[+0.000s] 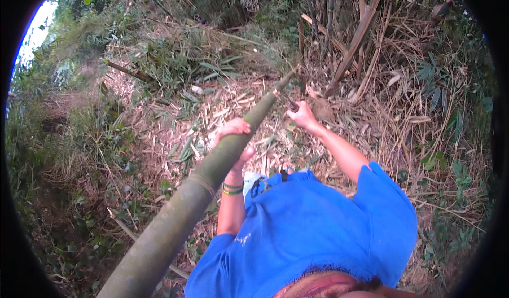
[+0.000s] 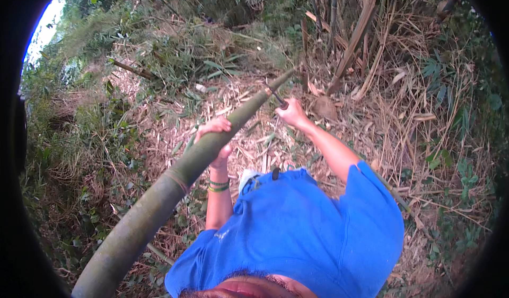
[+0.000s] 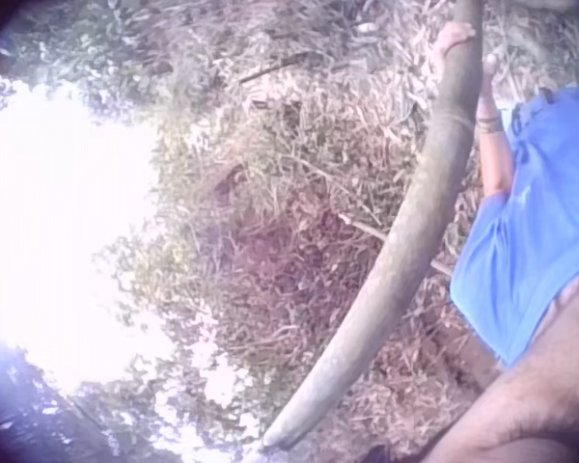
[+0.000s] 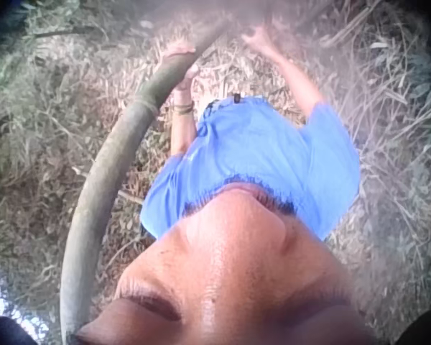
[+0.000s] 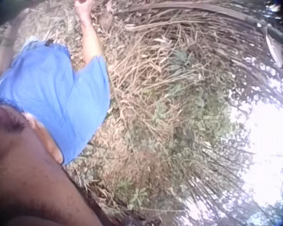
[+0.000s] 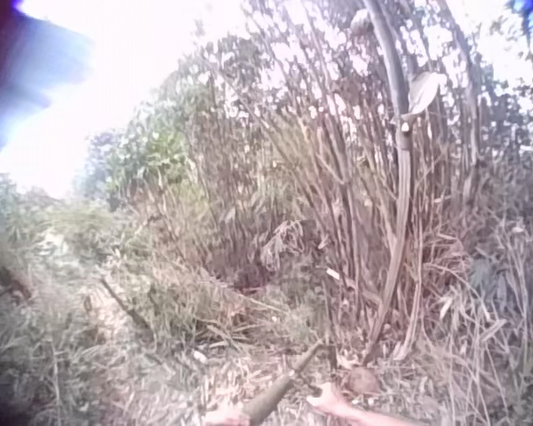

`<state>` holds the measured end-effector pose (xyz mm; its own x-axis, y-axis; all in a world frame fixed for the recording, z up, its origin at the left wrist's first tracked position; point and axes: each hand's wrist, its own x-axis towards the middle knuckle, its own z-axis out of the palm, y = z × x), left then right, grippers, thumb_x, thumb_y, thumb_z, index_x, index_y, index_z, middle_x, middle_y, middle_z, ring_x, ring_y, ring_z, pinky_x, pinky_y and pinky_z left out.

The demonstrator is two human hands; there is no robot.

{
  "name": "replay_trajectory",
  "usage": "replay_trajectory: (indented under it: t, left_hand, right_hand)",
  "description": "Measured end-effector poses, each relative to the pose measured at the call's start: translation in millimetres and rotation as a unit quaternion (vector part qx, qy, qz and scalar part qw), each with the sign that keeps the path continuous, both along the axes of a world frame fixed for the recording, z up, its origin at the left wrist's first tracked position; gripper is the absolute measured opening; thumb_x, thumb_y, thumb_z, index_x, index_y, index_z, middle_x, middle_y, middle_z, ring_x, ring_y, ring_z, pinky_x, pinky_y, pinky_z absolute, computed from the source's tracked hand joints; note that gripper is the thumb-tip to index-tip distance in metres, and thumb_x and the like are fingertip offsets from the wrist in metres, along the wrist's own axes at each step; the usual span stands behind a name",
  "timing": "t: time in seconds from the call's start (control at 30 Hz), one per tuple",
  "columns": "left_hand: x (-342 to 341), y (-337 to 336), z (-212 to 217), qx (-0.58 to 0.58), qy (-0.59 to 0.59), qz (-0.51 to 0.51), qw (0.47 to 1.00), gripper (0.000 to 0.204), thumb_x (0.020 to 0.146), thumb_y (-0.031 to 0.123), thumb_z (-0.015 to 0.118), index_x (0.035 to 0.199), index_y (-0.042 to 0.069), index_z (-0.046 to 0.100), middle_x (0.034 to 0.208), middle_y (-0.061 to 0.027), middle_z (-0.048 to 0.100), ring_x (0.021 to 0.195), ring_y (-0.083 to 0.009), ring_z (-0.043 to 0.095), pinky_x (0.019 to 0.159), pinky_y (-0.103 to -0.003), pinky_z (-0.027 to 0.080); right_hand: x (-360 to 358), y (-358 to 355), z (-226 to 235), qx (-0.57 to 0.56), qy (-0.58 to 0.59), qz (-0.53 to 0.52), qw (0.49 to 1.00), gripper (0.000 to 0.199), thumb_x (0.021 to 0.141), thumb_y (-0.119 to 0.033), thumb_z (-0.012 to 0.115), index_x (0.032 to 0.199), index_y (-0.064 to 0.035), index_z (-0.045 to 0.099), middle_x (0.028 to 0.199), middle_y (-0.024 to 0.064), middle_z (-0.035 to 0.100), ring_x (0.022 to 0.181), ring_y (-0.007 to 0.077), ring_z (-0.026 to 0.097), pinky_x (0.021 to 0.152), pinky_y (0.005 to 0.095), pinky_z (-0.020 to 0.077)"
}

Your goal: The person walks through a bamboo thicket and uses a machete to cut a bamboo stalk. They then lift the stalk and use the machete to chop off the smaller branches and leaves along its length.

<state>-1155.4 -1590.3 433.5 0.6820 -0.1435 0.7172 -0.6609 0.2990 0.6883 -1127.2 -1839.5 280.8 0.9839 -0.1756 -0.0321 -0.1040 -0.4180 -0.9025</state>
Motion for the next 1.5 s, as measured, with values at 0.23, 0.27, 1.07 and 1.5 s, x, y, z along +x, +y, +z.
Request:
replay_trajectory:
  t: [0.23,0.27,1.07,1.5]
  left_hand:
    - [-5,2,-14,-0.033,0.001,0.009,0.999,0.048,0.07,0.027,0.083,0.096,0.001,0.053,0.088,-0.0139,0.062,0.087,-0.0279,0.059,0.088,-0.047,0.046]
    - [-3,2,-10,-0.007,-0.007,0.015,1.0,0.048,0.071,0.028,0.084,0.096,0.002,0.053,0.087,-0.014,0.062,0.086,-0.0275,0.059,0.088,-0.047,0.047]
    - [-6,10,-10,-0.12,0.052,0.118,0.984,0.041,0.074,0.021,0.07,0.105,0.002,0.05,0.095,-0.0167,0.058,0.096,-0.0299,0.057,0.1,-0.047,0.039]
    - [-25,14,-8,-0.108,0.047,0.102,0.988,0.046,0.071,0.024,0.079,0.101,0.002,0.051,0.094,-0.0145,0.059,0.093,-0.0285,0.057,0.094,-0.048,0.042]
  right_hand:
    - [15,-7,29,0.007,0.032,0.075,0.997,0.024,0.075,-0.018,0.069,0.065,0.0012,0.057,0.056,0.0034,0.056,0.052,0.0113,0.052,0.051,0.0314,0.042]
    - [19,-3,51,0.047,-0.016,0.078,0.996,0.024,0.074,-0.016,0.068,0.062,-0.0009,0.054,0.054,0.0012,0.053,0.05,0.0099,0.048,0.05,0.031,0.0388]
    - [7,7,65,0.221,-0.152,-0.105,0.958,0.033,0.084,-0.022,0.068,0.058,-0.0109,0.05,0.05,-0.0054,0.047,0.044,0.0078,0.041,0.045,0.0307,0.0283]
    - [30,22,60,0.058,-0.077,-0.039,0.995,0.025,0.077,-0.018,0.067,0.063,-0.0023,0.053,0.056,0.0015,0.055,0.052,0.0104,0.049,0.05,0.0331,0.0375]
